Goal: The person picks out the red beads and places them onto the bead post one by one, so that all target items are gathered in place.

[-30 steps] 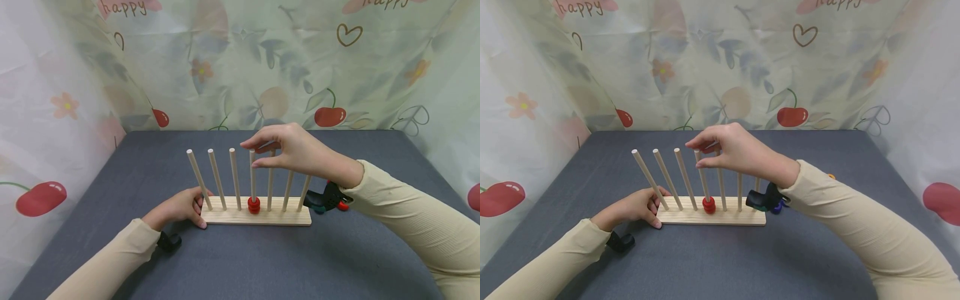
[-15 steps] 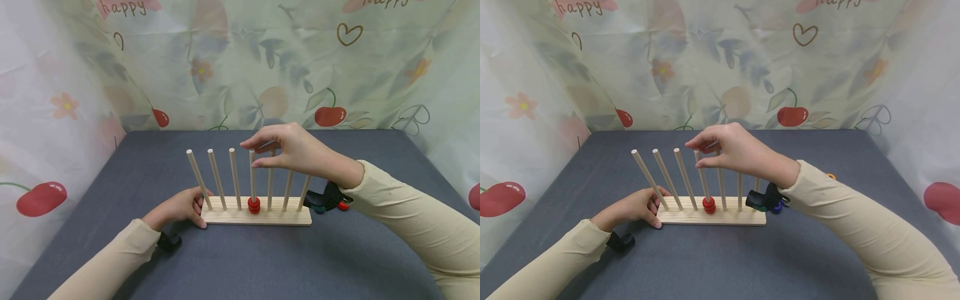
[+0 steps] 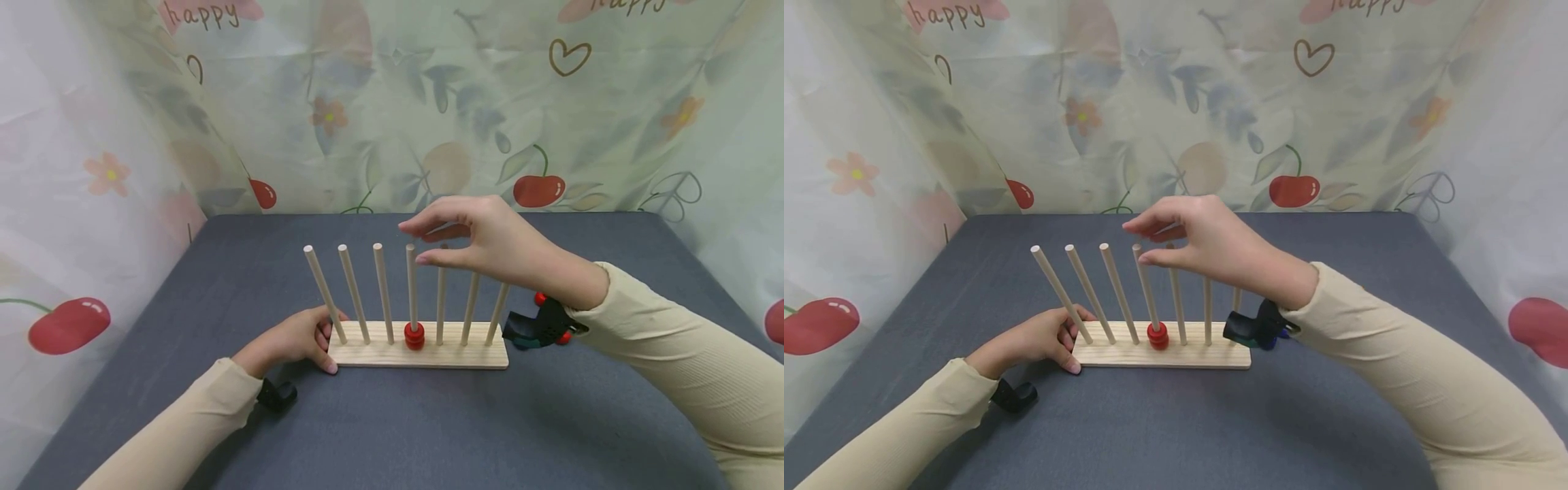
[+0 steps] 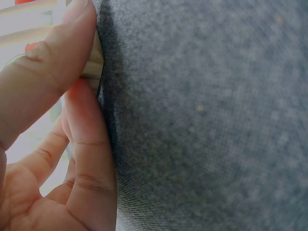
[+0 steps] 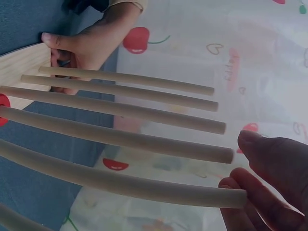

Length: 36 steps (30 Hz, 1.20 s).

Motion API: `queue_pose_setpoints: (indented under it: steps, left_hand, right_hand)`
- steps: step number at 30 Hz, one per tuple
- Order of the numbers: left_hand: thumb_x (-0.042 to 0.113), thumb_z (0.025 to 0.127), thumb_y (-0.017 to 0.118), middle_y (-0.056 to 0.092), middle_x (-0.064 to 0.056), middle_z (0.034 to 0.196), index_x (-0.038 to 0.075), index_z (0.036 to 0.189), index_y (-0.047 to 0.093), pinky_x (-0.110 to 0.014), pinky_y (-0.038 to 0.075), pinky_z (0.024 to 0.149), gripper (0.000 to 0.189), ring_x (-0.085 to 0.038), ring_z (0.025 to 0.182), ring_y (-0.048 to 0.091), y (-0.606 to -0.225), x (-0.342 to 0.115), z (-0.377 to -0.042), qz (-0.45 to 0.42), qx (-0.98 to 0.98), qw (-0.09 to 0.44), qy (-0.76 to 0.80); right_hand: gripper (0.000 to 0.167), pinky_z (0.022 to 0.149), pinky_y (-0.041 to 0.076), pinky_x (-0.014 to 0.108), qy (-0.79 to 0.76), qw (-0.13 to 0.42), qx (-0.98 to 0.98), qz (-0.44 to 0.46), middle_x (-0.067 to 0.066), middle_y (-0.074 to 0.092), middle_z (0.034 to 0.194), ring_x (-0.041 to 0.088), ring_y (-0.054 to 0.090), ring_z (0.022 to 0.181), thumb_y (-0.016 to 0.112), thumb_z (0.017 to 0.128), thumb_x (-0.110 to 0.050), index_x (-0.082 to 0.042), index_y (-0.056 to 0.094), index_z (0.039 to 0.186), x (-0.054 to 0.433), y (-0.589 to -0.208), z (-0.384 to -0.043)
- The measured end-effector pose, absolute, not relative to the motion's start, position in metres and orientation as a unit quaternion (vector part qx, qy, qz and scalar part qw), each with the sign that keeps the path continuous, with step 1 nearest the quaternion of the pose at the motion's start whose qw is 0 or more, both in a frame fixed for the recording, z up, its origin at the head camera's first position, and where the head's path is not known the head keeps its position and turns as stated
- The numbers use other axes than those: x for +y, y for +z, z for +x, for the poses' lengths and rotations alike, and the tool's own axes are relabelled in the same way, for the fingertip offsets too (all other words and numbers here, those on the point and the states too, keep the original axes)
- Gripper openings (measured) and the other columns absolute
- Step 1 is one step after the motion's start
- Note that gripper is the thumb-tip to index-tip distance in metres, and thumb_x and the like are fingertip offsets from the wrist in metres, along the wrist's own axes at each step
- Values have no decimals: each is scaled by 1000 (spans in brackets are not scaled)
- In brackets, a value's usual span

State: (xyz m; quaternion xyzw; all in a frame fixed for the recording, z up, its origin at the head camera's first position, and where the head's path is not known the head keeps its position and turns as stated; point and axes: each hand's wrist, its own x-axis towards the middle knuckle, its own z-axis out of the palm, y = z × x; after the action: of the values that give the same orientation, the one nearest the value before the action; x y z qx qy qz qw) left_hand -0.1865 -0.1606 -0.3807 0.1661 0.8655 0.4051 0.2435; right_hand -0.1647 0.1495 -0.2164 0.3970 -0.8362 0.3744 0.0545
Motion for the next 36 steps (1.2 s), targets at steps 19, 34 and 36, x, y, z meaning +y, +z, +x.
queue_pose_setpoints:
  steps: [19,34,36]
  left_hand:
    - [-2,59,89,53,-11,88,-3,128,52,-31,47,67,78,-19,73,52,-380,-161,-187,162,861,249,413]
    - [-2,59,90,53,-10,87,-2,126,54,-30,46,65,77,-19,72,51,-381,-161,-187,164,864,244,409]
    - [-2,59,90,53,-10,87,-3,127,53,-30,46,65,77,-19,72,51,-381,-161,-186,164,862,245,412]
  right_hand:
    - [39,85,52,23,475,145,-791,357,4,69,113,12,66,104,72,78,11,1,67,116,190,-199,-133]
    - [37,86,51,21,605,166,-723,289,13,68,115,17,67,104,65,78,21,14,62,114,226,-213,-108]
    - [37,84,51,20,598,177,-733,272,12,69,113,15,67,102,66,78,20,14,62,114,232,-217,-106]
